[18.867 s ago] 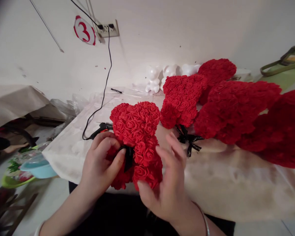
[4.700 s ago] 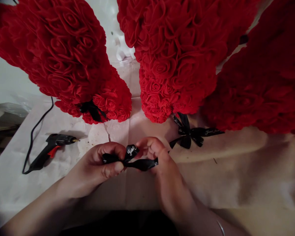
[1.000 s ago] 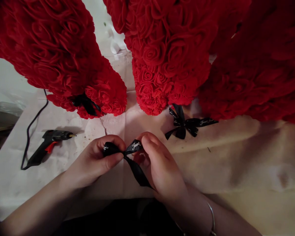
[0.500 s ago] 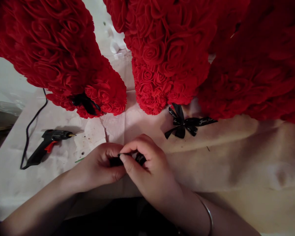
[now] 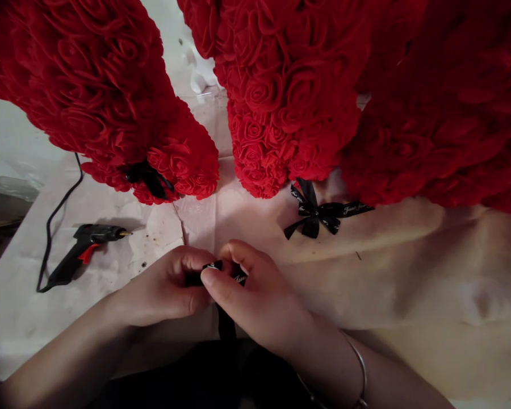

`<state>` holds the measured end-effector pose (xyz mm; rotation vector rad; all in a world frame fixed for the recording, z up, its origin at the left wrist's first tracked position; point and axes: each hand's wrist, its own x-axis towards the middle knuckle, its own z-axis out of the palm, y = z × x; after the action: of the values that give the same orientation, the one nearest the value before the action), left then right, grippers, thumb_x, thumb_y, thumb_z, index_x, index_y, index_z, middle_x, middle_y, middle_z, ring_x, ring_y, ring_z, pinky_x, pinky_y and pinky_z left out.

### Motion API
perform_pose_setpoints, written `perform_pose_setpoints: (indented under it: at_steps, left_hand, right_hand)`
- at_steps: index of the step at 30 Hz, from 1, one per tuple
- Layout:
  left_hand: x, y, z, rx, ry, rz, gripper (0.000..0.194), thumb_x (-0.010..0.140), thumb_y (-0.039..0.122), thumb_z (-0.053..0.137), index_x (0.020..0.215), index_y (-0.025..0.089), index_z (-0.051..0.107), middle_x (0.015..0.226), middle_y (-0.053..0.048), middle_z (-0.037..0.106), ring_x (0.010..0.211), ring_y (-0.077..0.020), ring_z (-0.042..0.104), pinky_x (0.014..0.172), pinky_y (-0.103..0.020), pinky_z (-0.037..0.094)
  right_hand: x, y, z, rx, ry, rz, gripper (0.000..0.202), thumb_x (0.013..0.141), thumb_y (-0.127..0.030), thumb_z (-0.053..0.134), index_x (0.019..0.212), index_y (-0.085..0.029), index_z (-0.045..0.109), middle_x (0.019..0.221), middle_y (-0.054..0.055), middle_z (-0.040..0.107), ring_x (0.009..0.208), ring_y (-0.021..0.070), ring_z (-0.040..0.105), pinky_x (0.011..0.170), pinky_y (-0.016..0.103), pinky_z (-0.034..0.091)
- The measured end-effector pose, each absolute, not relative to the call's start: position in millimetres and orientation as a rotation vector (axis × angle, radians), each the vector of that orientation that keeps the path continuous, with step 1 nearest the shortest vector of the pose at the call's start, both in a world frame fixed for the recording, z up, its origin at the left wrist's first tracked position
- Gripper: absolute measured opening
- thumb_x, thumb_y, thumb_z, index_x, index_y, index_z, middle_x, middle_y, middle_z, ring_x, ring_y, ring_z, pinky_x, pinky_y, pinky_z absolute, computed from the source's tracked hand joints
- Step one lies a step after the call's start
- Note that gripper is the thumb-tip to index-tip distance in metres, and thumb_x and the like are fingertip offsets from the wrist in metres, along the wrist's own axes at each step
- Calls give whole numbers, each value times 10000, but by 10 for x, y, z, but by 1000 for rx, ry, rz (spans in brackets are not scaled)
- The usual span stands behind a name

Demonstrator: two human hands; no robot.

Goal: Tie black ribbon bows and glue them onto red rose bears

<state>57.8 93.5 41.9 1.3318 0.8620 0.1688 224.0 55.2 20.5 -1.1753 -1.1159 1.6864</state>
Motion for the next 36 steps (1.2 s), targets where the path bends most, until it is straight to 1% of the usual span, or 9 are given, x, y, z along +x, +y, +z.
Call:
perform_pose_setpoints:
  at_steps: [6,16,20,25,29,31,33,35,36]
  left_hand:
    - [573,931,436,1315,835,126,248,812,352,636,758,113,591,637,36,447,589,-63,359,532,-182,317]
    - [554,972,442,1271,690,194,186,820,298,634,812,112,626,677,18,518,601,-64,416,545,-162,353]
    - [535,985,446,1228,637,175,174,821,293,625,829,119,635,750,-9,579,657,-83,481,606,-176,406]
    - [495,1012,431,1262,641,109,265,790,341,647,686,128,528,624,25,466,567,-67,400,525,-173,350]
    - [502,1014,411,1281,625,115,258,809,337,631,694,135,519,623,33,444,571,-67,389,527,-177,340]
    - [518,1011,406,1313,591,85,264,822,346,626,697,130,538,632,28,446,599,-75,405,551,-186,351]
    - [531,1012,406,1351,566,36,296,819,370,637,681,125,547,644,20,450,623,-85,419,577,-201,364]
    - [535,1018,408,1352,573,-12,307,820,383,637,682,122,552,648,19,451,616,-84,411,578,-209,363]
    - [533,1021,409,1339,581,-26,304,819,384,637,687,123,553,644,22,445,607,-81,402,570,-207,356]
  right_hand:
    - [2211,553,94,-1034,-988,1751,271,793,-314,585,584,-209,449,602,-34,400,609,113,385,539,235,329]
    - [2198,551,118,-842,-513,2045,258,697,-301,623,540,-195,448,545,-39,427,524,92,387,503,223,305]
    - [2190,538,125,-799,-453,2100,272,693,-306,609,521,-193,431,511,-47,400,493,83,361,487,220,271]
    - [2161,518,144,-740,-392,2142,280,688,-311,595,519,-192,406,498,-49,390,488,83,363,486,220,273]
    - [2168,530,123,-857,-517,2075,304,723,-312,600,540,-191,390,526,-52,386,511,81,361,501,219,284]
    - [2199,534,116,-920,-636,1989,329,799,-394,553,578,-196,411,554,-43,417,529,90,373,515,228,305]
    - [2246,530,129,-932,-753,1909,402,876,-535,425,647,-206,450,595,-26,460,557,111,401,533,246,337]
    - [2295,521,168,-930,-933,1838,461,898,-610,350,707,-210,476,641,-14,487,590,125,428,545,257,356]
    - [2315,516,193,-951,-1046,1798,448,894,-607,381,714,-209,482,652,-13,488,600,126,433,546,256,356]
